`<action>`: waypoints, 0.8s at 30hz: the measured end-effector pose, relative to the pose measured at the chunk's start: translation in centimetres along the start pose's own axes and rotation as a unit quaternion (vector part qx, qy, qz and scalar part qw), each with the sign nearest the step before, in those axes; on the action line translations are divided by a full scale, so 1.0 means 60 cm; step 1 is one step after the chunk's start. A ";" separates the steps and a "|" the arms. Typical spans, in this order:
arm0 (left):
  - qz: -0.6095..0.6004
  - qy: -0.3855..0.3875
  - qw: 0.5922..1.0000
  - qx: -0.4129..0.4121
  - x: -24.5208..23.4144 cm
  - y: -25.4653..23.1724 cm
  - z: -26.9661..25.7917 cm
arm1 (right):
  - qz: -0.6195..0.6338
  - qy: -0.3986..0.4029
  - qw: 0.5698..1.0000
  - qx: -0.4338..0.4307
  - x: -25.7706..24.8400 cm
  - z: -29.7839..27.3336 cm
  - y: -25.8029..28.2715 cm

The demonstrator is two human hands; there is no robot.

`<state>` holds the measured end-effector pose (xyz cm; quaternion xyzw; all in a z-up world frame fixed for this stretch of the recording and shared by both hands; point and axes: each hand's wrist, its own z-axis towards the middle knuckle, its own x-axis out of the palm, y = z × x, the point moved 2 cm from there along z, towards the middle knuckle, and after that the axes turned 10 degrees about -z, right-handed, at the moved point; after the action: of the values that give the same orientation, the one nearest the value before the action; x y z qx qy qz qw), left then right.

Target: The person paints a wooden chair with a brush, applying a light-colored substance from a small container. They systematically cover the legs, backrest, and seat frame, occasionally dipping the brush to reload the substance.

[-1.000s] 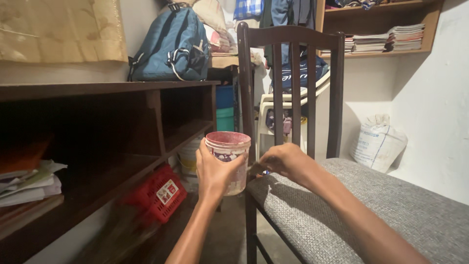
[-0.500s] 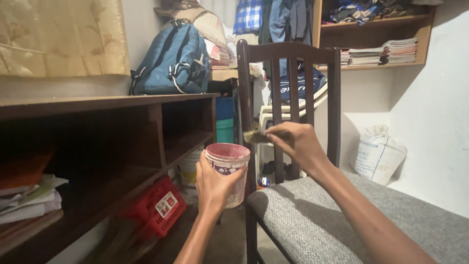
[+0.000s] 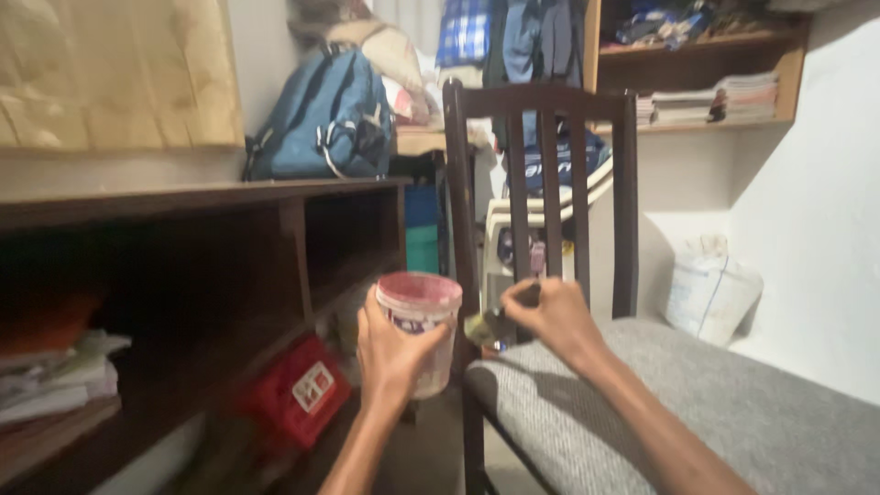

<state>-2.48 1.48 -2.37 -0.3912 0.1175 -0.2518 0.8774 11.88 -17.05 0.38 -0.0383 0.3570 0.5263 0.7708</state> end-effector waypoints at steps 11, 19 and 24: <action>-0.005 0.018 1.000 -0.022 0.029 0.012 -0.024 | 0.006 -0.021 0.999 -0.028 0.007 -0.037 0.004; -0.015 0.024 1.000 0.003 0.059 0.031 -0.033 | 0.005 -0.044 0.999 -0.015 0.012 -0.036 -0.010; 0.015 0.018 1.000 0.019 0.069 0.031 -0.035 | -0.002 -0.040 0.998 0.049 0.017 -0.032 -0.013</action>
<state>0.85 -1.01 -5.22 -0.3683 0.1347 -0.2481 0.8858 11.74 -17.44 -1.91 0.0200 0.3511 0.5076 0.7866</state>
